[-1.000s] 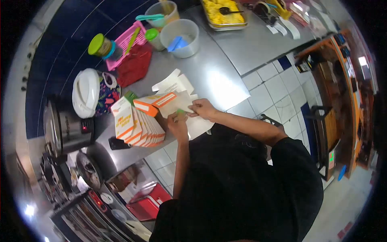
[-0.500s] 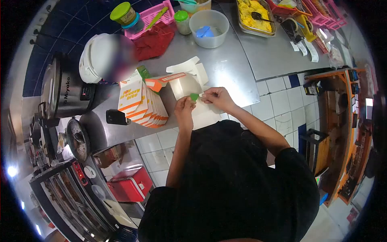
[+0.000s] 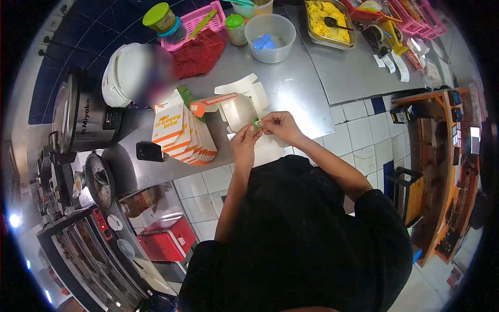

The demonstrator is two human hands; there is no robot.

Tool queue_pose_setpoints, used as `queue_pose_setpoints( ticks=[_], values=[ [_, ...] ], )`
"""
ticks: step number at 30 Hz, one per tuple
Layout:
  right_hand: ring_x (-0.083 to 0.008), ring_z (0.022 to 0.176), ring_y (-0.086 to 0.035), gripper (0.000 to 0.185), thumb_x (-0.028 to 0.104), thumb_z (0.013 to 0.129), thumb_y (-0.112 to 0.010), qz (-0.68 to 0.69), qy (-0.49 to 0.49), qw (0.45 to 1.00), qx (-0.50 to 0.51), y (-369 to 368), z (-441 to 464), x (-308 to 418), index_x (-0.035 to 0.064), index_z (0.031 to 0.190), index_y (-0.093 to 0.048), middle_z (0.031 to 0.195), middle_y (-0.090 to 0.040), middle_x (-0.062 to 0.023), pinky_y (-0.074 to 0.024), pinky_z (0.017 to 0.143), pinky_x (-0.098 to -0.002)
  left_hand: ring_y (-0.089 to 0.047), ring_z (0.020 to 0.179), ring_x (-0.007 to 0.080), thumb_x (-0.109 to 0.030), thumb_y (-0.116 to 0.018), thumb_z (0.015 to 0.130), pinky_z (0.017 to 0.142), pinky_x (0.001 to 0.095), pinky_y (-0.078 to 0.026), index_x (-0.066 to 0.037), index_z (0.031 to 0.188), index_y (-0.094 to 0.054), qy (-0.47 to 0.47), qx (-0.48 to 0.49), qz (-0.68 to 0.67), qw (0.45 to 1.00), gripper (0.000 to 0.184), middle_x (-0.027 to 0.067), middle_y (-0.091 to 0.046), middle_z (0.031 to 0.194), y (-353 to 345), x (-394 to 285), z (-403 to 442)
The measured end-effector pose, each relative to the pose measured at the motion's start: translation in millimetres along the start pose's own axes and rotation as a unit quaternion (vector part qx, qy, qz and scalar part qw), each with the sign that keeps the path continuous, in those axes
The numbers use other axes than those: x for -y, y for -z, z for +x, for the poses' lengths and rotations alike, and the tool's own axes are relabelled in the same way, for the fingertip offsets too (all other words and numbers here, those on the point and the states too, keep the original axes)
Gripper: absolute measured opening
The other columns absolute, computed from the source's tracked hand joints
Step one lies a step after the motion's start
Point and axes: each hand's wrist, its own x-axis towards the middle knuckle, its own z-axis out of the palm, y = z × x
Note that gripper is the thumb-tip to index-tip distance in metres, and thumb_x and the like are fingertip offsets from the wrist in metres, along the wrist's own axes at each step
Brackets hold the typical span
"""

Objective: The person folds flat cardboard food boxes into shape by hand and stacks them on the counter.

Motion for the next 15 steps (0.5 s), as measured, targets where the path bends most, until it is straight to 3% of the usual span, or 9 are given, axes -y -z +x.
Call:
queue_pose_setpoints(
  ticks=[6, 15],
  values=[
    [-0.0084, 0.069, -0.064, 0.019, 0.016, 0.089, -0.073, 0.006, -0.015, 1.000, -0.017, -1.4, -2.0, 5.5, -0.0027, 0.091, -0.074, 0.077, -0.071, -0.0059, -0.0523, 0.063, -0.0233, -0.068, 0.096, 0.0176, -0.010, -0.056, 0.101, 0.087, 0.0296, -0.057, 0.007, 0.123, -0.062, 0.011, 0.006, -0.043, 0.999, 0.028, 0.0122, -0.069, 0.110, -2.8, 3.8, 1.4],
    [-0.0088, 0.075, -0.065, 0.020, 0.016, 0.090, -0.071, -0.018, -0.011, 1.000, -0.008, -1.8, 4.2, -8.9, -0.0040, 0.092, -0.073, 0.080, -0.071, -0.0068, -0.0533, 0.070, -0.0246, -0.068, 0.098, 0.0181, -0.008, -0.054, 0.102, 0.087, 0.0328, -0.059, 0.007, 0.128, -0.059, -0.040, 0.022, 0.044, 0.998, 0.030, 0.0129, -0.068, 0.115, -11.0, 6.8, 2.4]
  ],
)
